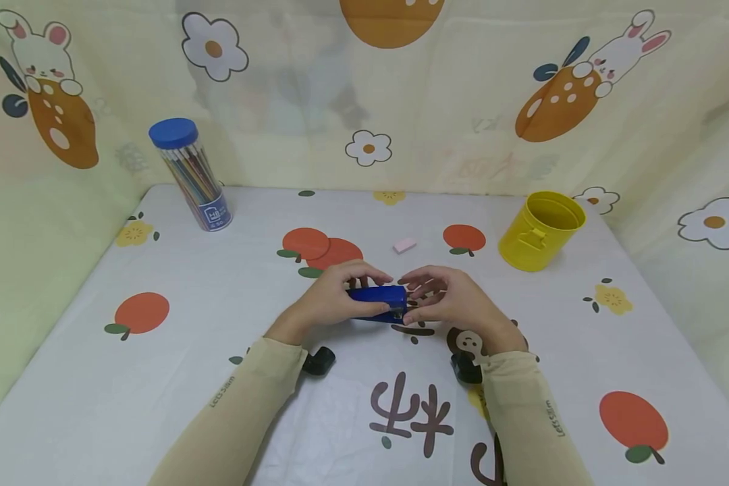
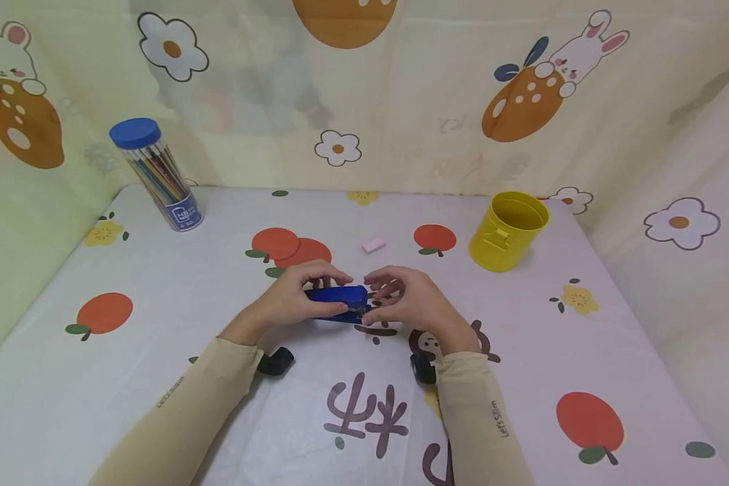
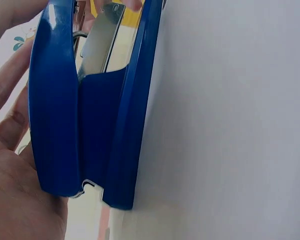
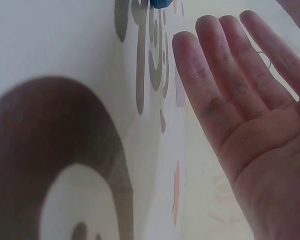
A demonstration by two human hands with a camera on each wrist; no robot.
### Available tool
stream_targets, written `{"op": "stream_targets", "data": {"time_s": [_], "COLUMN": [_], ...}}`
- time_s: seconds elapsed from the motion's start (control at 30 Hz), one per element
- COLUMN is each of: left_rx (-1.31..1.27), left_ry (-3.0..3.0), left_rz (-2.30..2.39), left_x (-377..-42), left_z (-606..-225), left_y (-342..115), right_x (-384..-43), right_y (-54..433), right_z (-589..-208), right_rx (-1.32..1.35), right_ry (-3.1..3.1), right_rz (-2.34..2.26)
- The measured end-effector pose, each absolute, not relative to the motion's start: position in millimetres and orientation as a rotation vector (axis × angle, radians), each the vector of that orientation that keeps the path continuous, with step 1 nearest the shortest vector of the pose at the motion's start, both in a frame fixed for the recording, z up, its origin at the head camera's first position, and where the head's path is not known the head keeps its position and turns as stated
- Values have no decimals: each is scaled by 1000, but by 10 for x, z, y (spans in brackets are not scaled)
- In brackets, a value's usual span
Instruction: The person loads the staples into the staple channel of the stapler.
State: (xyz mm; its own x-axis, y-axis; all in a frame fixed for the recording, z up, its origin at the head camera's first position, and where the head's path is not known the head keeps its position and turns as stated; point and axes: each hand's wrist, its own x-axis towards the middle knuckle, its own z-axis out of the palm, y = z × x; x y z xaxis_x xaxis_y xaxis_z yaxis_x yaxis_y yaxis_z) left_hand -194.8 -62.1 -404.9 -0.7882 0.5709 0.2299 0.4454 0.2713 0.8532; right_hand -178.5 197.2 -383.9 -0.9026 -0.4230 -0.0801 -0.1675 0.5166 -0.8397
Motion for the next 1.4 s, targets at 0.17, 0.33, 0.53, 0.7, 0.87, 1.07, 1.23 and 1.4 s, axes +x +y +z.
{"op": "stream_targets", "data": {"time_s": [0.17, 0.33, 0.53, 0.7, 0.87, 1.07, 1.23, 1.4], "left_rx": [953, 942, 919, 912, 904, 902, 899, 890], "left_ry": [2367, 2341, 2315, 2318, 2327, 2338, 2351, 2353], "left_rz": [1608, 1632, 1643, 1638, 1630, 1624, 1611, 1608], "left_x": [-1933, -1918, -1914, -1911, -1912, -1911, -1911, -1907], "left_z": [-4048, -4039, -4052, -4061, -4065, -4069, -4069, -4064], "left_y": [-594, -586, -584, -578, -573, -568, -563, -559], "right_x": [-1778, -1774, -1774, -1780, -1790, -1785, -1800, -1800], "right_y": [1979, 1981, 1981, 1994, 2002, 2006, 2018, 2018], "right_z": [-3825, -3828, -3835, -3845, -3849, -3839, -3857, -3858], "right_rx": [-506, -502, -501, -493, -497, -483, -482, -483], "right_ry": [2492, 2489, 2501, 2500, 2497, 2496, 2502, 2507], "right_rz": [-1343, -1357, -1353, -1355, -1362, -1356, -1345, -1338]}}
